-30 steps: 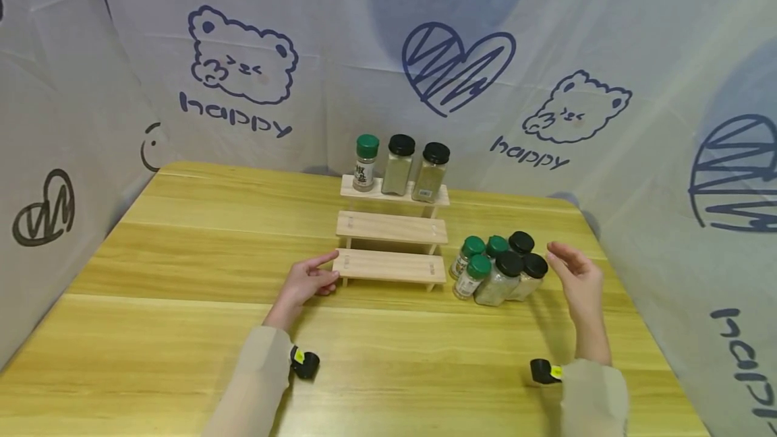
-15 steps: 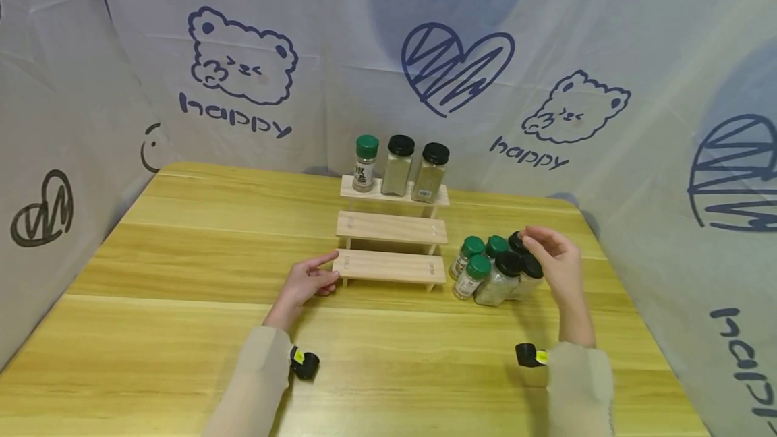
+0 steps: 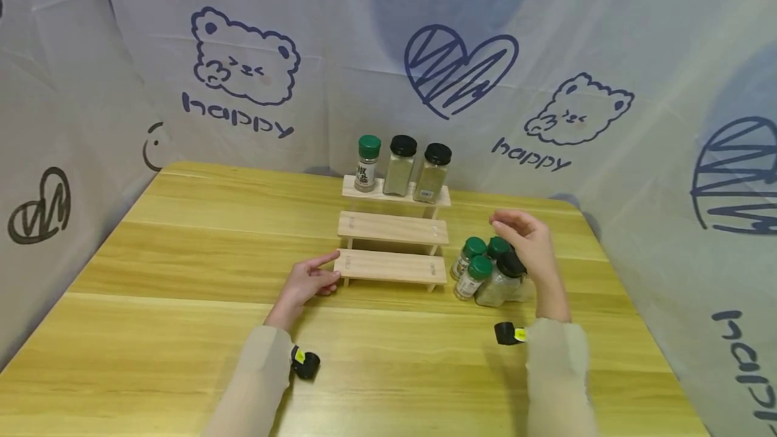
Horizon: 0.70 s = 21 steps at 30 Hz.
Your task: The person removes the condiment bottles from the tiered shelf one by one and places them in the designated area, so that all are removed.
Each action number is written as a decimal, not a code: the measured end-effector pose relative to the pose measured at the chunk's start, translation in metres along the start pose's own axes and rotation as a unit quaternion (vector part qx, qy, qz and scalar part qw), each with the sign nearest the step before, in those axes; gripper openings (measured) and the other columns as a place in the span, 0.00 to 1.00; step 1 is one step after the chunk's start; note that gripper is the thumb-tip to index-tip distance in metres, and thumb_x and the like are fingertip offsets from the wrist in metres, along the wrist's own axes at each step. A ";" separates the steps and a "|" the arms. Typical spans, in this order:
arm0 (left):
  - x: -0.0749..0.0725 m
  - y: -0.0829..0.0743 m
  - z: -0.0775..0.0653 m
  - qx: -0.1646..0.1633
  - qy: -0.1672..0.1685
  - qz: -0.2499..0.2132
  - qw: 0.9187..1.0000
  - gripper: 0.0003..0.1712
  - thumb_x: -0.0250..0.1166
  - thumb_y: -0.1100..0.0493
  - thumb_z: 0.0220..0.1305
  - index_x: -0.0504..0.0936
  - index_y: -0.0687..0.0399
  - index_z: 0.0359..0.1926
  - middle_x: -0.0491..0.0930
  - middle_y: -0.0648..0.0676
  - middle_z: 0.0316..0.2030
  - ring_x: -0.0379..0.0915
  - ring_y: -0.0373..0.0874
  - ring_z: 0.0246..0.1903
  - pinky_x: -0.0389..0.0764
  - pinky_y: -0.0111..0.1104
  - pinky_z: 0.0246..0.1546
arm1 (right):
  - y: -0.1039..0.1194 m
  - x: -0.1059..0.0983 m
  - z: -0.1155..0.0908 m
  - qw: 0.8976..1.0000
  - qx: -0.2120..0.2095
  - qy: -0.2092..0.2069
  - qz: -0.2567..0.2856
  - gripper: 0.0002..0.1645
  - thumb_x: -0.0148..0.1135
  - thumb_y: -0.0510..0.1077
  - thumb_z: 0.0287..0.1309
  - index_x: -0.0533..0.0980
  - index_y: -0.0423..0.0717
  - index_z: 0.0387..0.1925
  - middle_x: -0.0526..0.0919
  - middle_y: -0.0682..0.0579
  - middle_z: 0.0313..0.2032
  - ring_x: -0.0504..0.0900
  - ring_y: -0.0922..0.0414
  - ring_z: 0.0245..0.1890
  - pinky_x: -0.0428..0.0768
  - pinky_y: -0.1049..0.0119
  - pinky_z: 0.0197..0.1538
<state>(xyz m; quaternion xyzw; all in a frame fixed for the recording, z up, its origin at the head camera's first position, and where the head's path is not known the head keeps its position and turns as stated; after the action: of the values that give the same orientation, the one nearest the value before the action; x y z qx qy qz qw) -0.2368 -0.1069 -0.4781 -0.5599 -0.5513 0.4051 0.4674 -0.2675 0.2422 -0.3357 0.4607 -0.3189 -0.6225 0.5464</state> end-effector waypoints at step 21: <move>0.000 0.000 -0.002 -0.001 0.002 0.007 1.000 0.27 0.61 0.68 0.57 0.68 0.61 0.58 0.81 0.59 0.29 0.74 0.40 0.21 0.78 0.32 0.28 | 0.017 0.041 0.052 0.994 0.031 0.098 -0.036 0.21 0.56 0.39 0.58 0.69 0.28 0.49 0.77 0.40 0.43 0.77 0.62 0.38 0.77 0.69 0.41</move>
<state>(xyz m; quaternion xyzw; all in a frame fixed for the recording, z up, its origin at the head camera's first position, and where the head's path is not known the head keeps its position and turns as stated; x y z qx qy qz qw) -0.2351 -0.1068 -0.4773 -0.5650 -0.5471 0.4065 0.4649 -0.3080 0.1935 -0.3097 0.5475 -0.2658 -0.5836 0.5375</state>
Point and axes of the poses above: each hand's wrist, its own z-axis towards the middle knuckle, its own x-axis out of the palm, y = z × x, the point moved 6 cm from there along z, towards the middle knuckle
